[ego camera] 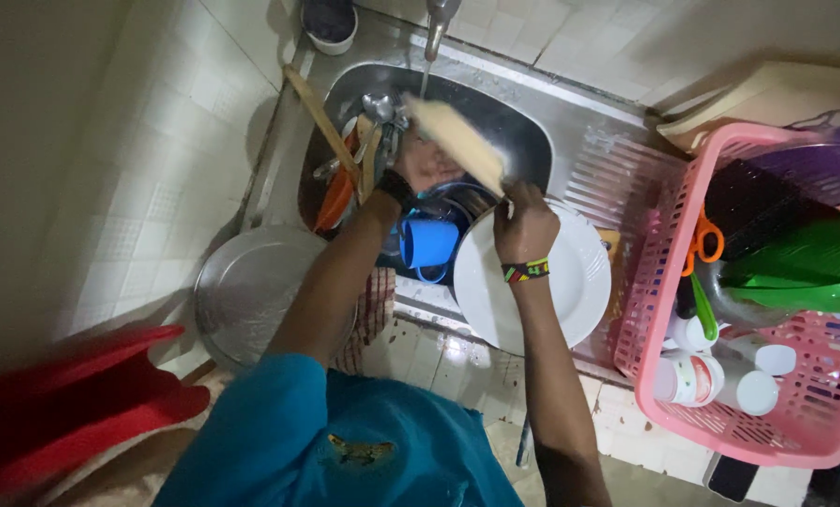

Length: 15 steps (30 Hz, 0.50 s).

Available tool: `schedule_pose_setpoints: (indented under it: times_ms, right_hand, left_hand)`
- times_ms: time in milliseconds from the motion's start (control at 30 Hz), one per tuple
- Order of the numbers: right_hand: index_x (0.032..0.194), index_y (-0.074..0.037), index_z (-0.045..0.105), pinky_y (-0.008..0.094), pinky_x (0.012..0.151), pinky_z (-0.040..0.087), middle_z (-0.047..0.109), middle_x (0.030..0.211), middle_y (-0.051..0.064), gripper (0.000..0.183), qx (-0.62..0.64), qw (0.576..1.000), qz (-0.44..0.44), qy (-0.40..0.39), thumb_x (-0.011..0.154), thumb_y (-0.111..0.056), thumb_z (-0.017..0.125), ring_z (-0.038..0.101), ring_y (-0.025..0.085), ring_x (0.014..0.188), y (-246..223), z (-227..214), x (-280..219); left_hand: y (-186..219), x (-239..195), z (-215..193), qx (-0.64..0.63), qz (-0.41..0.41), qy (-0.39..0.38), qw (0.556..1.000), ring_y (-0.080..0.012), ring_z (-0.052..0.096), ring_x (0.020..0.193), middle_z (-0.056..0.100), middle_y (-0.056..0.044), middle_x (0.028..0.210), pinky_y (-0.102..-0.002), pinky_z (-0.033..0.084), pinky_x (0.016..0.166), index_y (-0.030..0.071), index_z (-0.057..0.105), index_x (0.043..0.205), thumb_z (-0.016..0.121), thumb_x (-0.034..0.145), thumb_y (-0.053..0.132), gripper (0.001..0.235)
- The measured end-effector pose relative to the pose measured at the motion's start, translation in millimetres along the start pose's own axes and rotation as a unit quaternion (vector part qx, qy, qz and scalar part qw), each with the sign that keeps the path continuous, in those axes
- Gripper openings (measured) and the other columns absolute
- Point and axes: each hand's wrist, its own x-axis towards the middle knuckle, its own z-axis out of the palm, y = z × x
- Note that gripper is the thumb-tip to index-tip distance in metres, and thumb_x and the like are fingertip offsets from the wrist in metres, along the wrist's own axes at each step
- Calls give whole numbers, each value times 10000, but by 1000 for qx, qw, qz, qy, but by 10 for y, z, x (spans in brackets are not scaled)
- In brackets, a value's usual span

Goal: Washing dishes in a sink and placing them in a drying rack

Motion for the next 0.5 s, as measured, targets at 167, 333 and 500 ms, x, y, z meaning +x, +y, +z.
schedule_pose_setpoints:
  times_ms: [167,333,500]
  right_hand:
    - [819,-217,661,305,630,569,675,872,-33,203,-81,988,-75,104,1020,-234,678,740,229,835,86,130,-41]
    - [954,-69,741,345,562,531,764,1071,58,82,-7,982,-126,140,1000,-46,676,749,227,986,248,225,187]
    - [956,-69,659,364,726,566,700,1093,131,533,248,962,-43,104,593,178,355,690,309,993,422,753,412]
  left_hand:
    - [211,-344,266,36,164,7,986,-277,519,840,550,-80,803,-435,408,833,123,542,911,576,910,503,381]
    - [652,-375,80,114,216,-72,967,-221,626,779,655,-49,847,-383,502,770,141,646,920,656,908,316,176]
    - [893,-229,-240,230,283,-201,909,-275,685,1146,697,-112,1280,-402,538,984,31,586,1397,751,921,335,588]
